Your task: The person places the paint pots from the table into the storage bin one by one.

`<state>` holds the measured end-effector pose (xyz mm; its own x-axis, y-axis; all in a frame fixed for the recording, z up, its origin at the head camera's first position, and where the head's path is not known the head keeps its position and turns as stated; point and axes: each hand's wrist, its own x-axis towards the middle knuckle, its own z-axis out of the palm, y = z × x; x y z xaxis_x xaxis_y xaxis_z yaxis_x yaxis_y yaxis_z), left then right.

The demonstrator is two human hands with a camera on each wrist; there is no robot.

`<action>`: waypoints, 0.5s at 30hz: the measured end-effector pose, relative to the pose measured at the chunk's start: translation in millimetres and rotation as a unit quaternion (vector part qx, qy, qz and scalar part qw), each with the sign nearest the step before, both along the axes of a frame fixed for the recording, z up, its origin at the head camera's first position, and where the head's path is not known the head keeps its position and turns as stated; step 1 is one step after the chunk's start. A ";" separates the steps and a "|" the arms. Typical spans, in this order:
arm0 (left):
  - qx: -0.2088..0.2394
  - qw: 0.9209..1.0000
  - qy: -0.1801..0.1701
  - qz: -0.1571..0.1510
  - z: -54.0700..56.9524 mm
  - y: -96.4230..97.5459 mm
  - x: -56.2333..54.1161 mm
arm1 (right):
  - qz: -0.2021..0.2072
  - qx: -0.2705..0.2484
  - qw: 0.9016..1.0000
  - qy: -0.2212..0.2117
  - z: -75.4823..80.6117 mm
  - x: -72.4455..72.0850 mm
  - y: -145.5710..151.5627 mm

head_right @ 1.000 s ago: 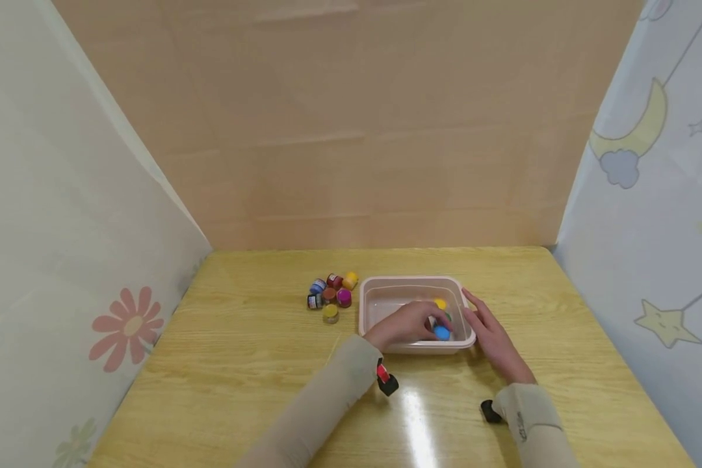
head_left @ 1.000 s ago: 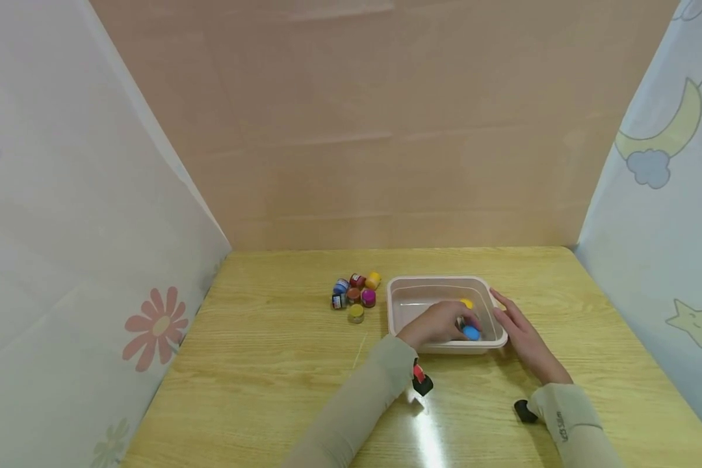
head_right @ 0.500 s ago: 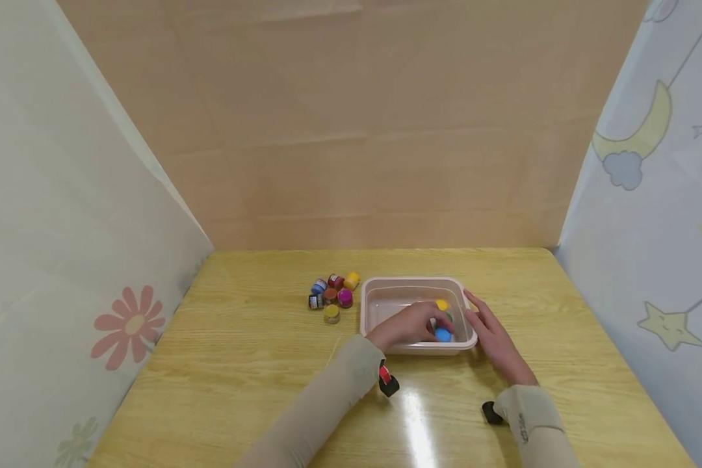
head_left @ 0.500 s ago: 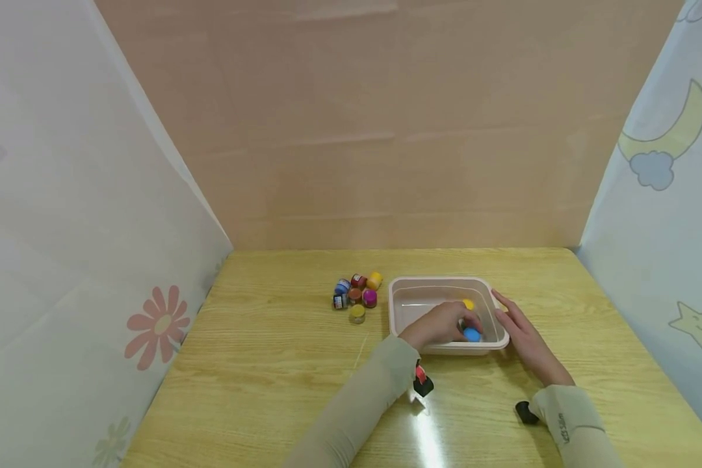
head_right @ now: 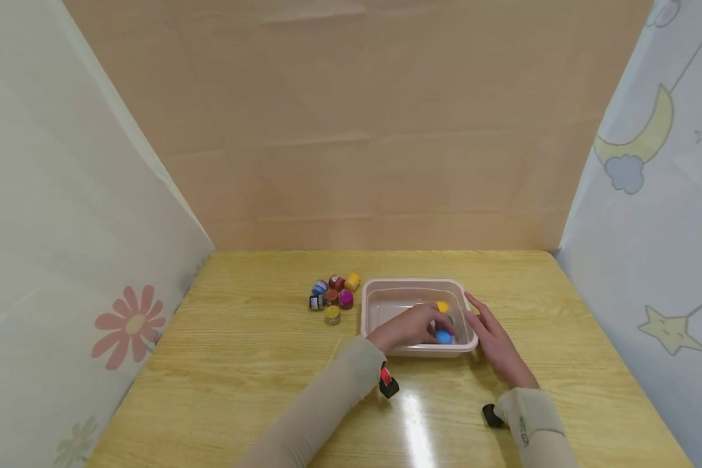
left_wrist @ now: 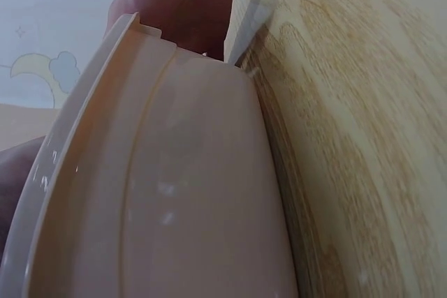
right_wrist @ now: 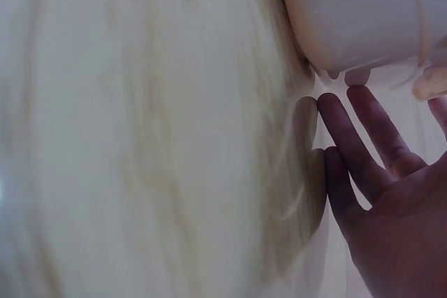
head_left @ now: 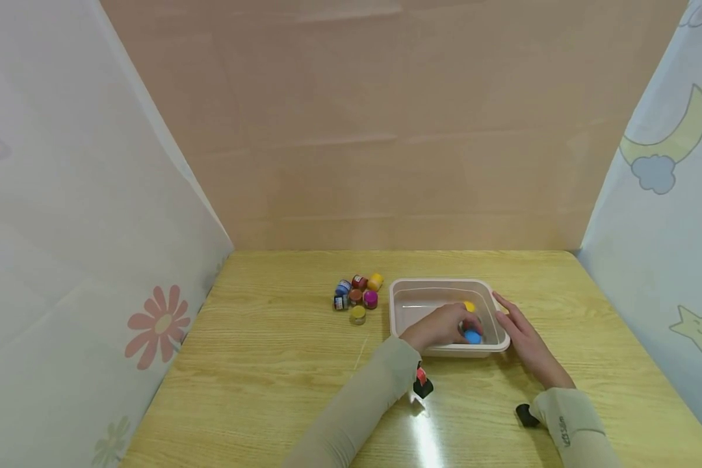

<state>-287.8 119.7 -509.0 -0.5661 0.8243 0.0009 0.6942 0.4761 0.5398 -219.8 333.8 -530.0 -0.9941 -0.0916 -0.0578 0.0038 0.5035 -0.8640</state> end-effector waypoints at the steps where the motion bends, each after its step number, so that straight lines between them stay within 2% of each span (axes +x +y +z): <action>1: 0.000 1.000 0.000 0.000 -0.1 0.1 0.0 | 0.001 -0.001 1.000 0.000 0.1 0.2 0.0; 15: 0.008 1.000 -0.009 0.001 -1.6 -1.2 -0.9 | 0.000 0.011 1.000 -0.017 2.2 -0.2 -0.5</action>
